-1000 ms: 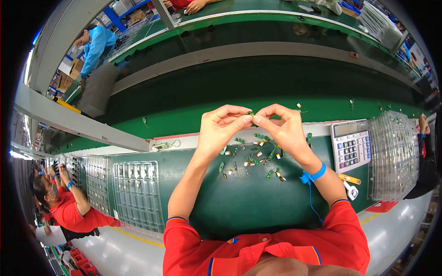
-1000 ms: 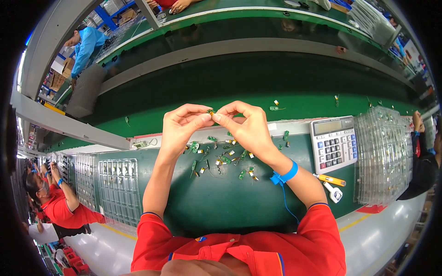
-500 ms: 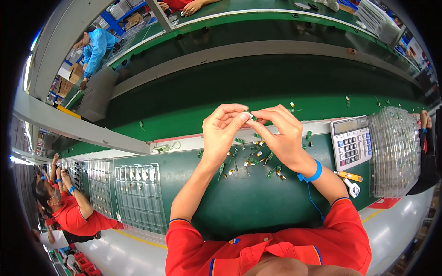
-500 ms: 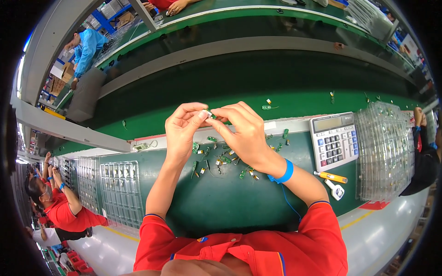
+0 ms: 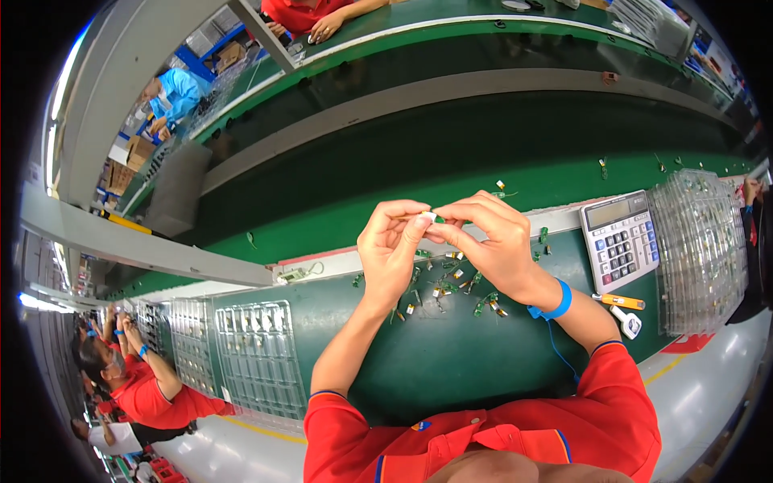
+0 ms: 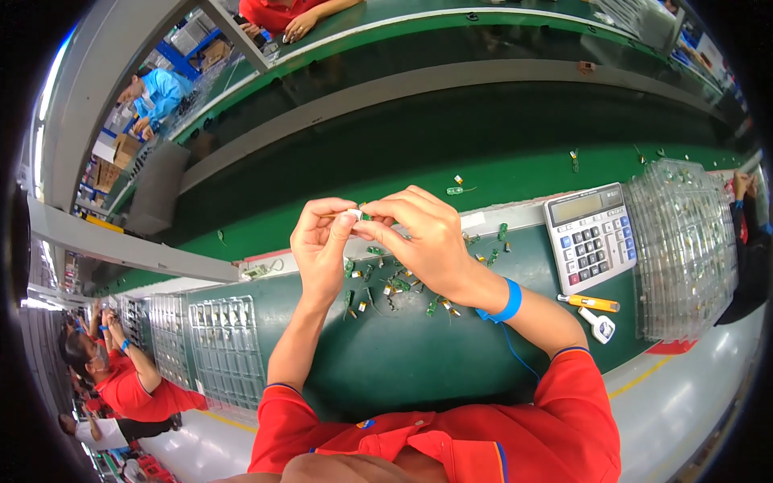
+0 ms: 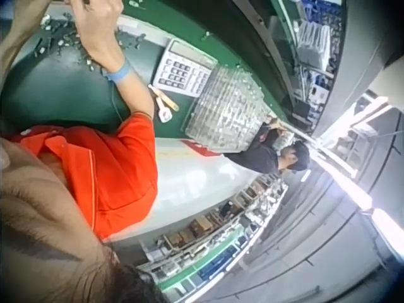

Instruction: The person assembles small electronic components and PCB parts into a plastic housing by hand at a factory workstation.

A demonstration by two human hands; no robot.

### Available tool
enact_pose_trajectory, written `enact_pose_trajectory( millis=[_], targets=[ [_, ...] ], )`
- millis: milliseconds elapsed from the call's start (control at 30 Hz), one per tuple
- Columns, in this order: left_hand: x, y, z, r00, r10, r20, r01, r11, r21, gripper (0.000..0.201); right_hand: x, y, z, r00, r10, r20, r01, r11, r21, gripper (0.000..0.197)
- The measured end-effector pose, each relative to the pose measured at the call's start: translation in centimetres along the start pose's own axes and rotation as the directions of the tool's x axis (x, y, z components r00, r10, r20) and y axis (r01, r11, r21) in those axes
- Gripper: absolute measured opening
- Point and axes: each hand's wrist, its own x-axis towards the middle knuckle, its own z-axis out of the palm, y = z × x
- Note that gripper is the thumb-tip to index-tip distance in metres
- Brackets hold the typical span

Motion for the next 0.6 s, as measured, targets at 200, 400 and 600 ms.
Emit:
enact_pose_trajectory(
  millis=[200, 400, 600],
  targets=[
    [-0.3, -0.1, -0.6, 0.998, 0.048, 0.052, -0.049, 0.998, 0.031, 0.013, -0.3, -0.2, -0.6, 1.0, -0.014, -0.008, 0.015, 0.996, 0.087, 0.019],
    [-0.7, 0.2, -1.2, 0.975, 0.207, 0.076, -0.217, 0.964, 0.152, 0.016, -0.3, -0.4, -1.3, 0.993, -0.105, -0.055, 0.111, 0.986, 0.124, 0.018],
    [-0.6, 1.1, -0.6, 0.977, 0.188, 0.1, -0.196, 0.977, 0.083, 0.013, -0.5, -0.4, -1.5, 0.986, -0.154, -0.067, 0.161, 0.98, 0.12, 0.019]
  ],
)
